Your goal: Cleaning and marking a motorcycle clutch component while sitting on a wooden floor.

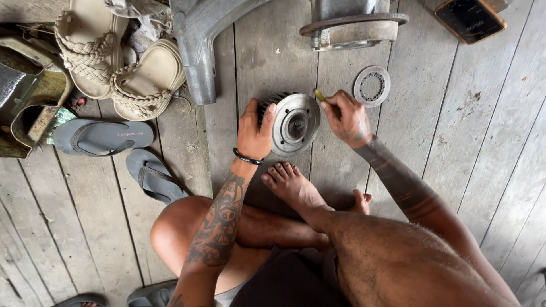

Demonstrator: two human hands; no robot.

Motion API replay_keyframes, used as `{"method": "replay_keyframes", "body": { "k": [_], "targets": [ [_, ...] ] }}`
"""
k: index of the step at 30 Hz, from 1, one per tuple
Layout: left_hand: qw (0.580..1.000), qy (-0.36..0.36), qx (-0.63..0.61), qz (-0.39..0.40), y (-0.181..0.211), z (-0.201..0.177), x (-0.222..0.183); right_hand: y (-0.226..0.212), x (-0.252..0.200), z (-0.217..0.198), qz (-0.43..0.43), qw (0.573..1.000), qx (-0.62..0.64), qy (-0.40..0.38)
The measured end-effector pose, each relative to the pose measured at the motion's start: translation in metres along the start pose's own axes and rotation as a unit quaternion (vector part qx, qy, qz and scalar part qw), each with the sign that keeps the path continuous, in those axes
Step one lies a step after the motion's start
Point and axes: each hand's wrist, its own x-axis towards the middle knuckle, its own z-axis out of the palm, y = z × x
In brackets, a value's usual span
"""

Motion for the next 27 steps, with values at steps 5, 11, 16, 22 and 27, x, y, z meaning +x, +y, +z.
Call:
{"method": "replay_keyframes", "body": {
  "k": [5,11,16,22,27],
  "targets": [
    [1.0,-0.001,0.003,-0.001,-0.001,0.0,0.001,0.006,-0.006,0.007,-0.006,0.999,0.031,-0.006],
    [1.0,-0.007,0.005,-0.007,0.0,0.0,0.0,-0.008,-0.008,-0.004,0.011,1.0,0.021,-0.015],
    [1.0,0.0,0.002,-0.007,0.0,0.002,0.001,0.003,-0.012,-0.006,0.007,1.0,0.015,-0.015],
    [1.0,-0.016,0.004,-0.016,0.001,-0.002,-0.003,-0.002,-0.036,0.0,0.04,0.999,0.013,-0.035],
    [1.0,-0.007,0.001,-0.015,0.001,-0.001,0.0,0.004,-0.034,-0.01,0.042,0.999,0.015,-0.021]
  ]
}}
